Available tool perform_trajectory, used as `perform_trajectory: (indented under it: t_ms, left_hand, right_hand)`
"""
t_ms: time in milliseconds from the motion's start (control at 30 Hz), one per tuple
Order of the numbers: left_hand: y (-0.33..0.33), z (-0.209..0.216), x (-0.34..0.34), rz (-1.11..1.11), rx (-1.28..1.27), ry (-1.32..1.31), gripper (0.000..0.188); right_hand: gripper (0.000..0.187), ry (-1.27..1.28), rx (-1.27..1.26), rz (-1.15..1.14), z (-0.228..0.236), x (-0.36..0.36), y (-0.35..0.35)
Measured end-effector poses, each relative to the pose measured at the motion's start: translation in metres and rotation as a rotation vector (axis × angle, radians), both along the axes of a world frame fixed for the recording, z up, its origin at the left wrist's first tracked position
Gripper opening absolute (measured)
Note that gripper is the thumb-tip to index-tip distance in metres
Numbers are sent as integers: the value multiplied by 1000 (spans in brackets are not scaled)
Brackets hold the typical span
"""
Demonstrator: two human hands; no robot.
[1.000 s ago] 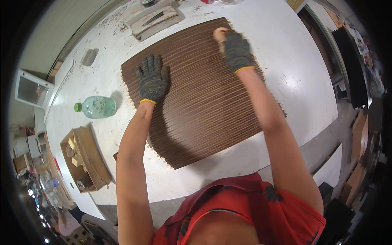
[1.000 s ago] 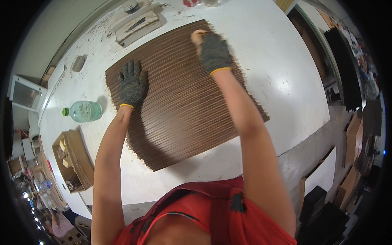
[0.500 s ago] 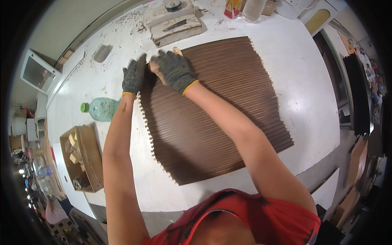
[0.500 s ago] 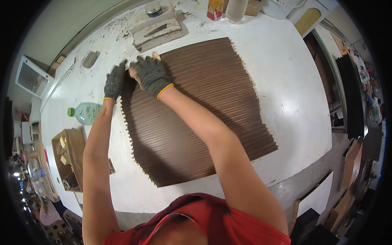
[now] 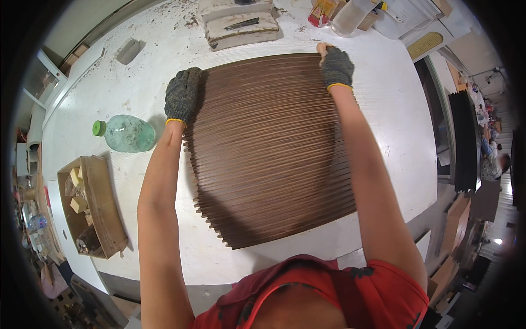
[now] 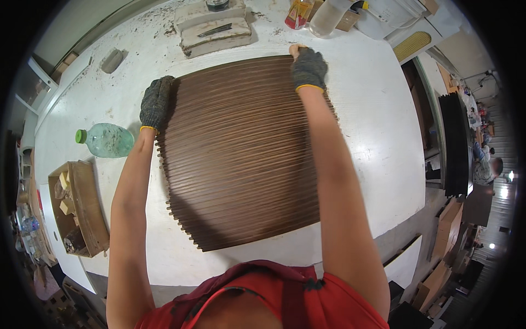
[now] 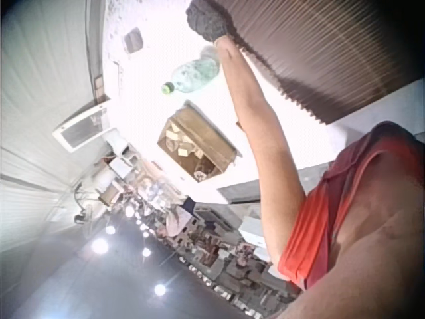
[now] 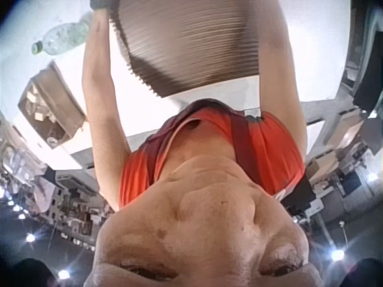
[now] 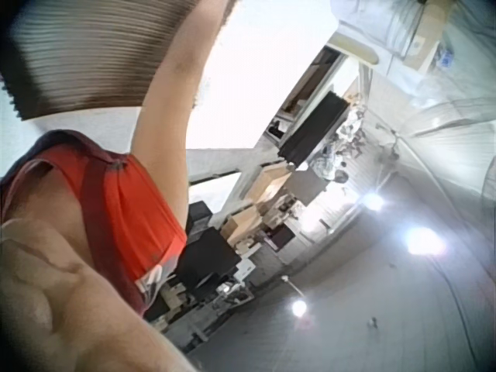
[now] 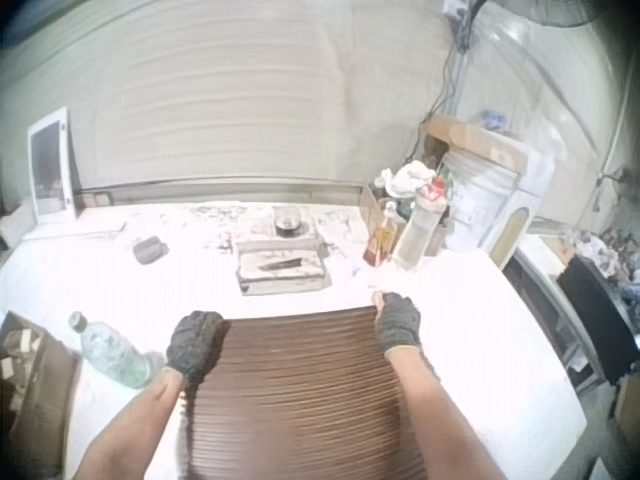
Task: The person wipes a slatted wooden panel with a cloth, then picks up a wooden board and sands its edges and joints with a sanding block.
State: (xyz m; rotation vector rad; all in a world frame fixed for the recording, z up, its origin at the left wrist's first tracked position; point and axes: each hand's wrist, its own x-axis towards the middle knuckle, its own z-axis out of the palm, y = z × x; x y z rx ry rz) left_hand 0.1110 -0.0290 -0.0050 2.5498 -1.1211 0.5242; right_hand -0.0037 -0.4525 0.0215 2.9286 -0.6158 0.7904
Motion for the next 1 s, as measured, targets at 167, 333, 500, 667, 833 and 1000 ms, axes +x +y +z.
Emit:
perform_trajectory:
  t_ms: [167,333,500,667,833,1000]
  left_hand:
    - [1,-9,1,70,-81,34,37]
    - [13,6,14,167,-578,906,62]
    - [32,3,9,36,-1210,1247,77]
    - [29,-16,-6,163,-1084,1032,57]
    - [26,-12,-9,198,-1181,1094,49]
    - [27,-23,-6,158,-1234,1102,47]
  right_hand:
    - [16,-71,89,412,-13,20,157]
    - [13,-235,70,693,-7,57,300]
    - [28,-120,355,662,-16,36,181]
    - [34,-37,183,190,-27,2,31]
    - [28,101,1027,392,-19,39,100]
    - [22,122,207,598,-10,69,297]
